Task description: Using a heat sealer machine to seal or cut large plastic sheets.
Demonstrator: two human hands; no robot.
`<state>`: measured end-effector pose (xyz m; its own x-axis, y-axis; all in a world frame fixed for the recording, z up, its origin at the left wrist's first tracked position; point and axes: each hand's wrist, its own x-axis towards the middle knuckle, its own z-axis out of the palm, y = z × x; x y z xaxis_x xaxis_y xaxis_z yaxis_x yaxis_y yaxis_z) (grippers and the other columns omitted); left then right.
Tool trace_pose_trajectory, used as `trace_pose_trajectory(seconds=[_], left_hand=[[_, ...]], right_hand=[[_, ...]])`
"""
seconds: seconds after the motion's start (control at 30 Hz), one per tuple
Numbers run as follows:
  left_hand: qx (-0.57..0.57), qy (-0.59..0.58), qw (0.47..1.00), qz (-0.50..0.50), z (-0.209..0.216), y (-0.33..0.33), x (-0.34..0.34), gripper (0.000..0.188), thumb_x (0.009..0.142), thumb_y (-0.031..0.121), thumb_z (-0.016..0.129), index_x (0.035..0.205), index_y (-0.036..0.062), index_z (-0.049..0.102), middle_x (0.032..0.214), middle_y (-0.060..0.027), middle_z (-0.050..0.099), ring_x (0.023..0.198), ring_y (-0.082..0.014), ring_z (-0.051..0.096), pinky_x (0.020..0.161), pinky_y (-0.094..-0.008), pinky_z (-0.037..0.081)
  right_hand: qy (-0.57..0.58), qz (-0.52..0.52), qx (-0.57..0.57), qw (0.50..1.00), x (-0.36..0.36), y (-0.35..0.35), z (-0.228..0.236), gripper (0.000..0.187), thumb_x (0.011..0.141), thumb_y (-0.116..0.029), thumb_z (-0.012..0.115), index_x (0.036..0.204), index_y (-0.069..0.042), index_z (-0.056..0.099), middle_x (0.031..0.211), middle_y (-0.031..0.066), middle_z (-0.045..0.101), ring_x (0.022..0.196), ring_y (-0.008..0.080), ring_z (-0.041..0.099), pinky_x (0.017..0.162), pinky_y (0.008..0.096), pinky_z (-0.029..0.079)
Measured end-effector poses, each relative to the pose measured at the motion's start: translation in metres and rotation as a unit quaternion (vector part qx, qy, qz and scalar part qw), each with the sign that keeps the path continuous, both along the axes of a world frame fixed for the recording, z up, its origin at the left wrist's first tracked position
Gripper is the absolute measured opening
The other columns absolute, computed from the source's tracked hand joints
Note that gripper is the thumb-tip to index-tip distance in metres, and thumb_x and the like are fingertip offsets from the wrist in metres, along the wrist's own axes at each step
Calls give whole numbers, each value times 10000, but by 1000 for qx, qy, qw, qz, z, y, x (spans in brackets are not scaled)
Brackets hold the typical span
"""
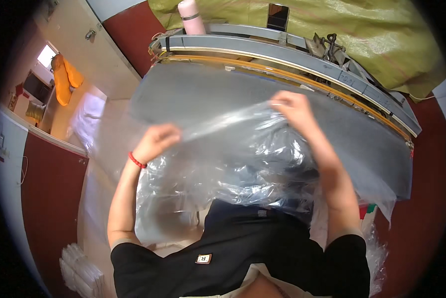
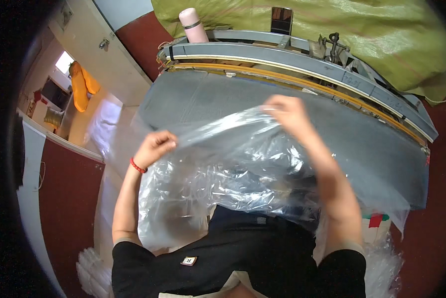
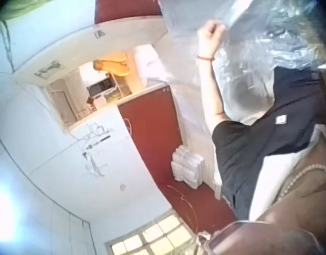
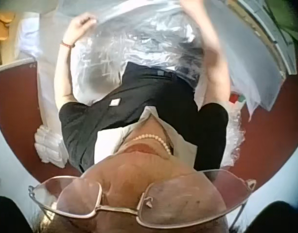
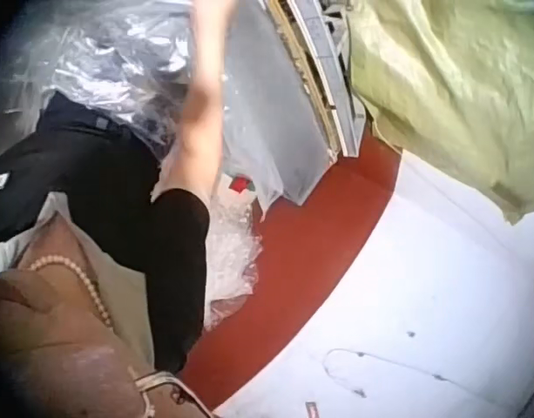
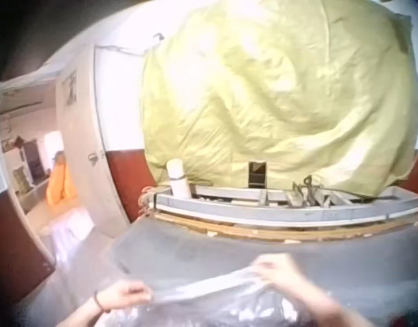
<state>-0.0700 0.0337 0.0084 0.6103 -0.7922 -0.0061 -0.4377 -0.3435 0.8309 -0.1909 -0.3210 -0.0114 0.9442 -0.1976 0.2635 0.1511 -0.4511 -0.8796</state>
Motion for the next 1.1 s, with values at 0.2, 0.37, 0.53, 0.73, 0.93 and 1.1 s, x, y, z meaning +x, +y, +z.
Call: trace_pose_trajectory(seconds=[0.2,0.37,0.53,0.73,0.93,1.1], left_hand=[[104,-41,984,-140,-79,13,-14,89,790,99,578,816,14,575,730,-72,549,686,-165,530,629,-264,419],[192,-132,968,-94,-112,75,61,77,738,80,562,796,41,595,816,-102,600,756,-266,565,667,-336,448],[335,-337,850,228,-28,120,184,216,773,224,527,863,45,609,838,-164,610,811,-309,589,680,-402,448],[-155,-433,753,471,29,-17,209,162,758,148,574,881,41,566,772,-141,571,774,-268,556,718,-381,428],[141,-249,911,296,-105,-24,257,729,783,411,552,1284,-44,279,1324,-195,313,1245,-272,284,1018,-327,218],[136,-165,926,311,-105,-38,276,653,811,485,474,1195,-41,430,1247,-211,413,1170,-288,383,969,-347,289]], right_hand=[[78,-427,-102,895,-212,-186,-16,174,749,-182,608,792,-16,640,725,23,607,687,80,521,663,219,413],[44,-689,-45,722,-487,-309,-32,302,782,-288,600,941,-34,640,865,33,628,767,114,549,717,253,435],[-19,-755,42,654,-618,-356,-52,372,754,-357,620,923,-26,640,831,50,620,740,146,546,703,276,436],[131,-759,-65,634,-524,-363,-60,390,754,-373,615,894,-10,637,827,60,618,727,153,536,685,293,432],[232,-742,-176,604,-457,-353,-52,393,724,-349,591,913,-5,619,920,164,612,841,270,564,749,360,417],[354,-792,-237,437,-434,-330,-34,341,793,-356,492,1048,-144,570,1084,136,551,995,319,531,788,434,442]])
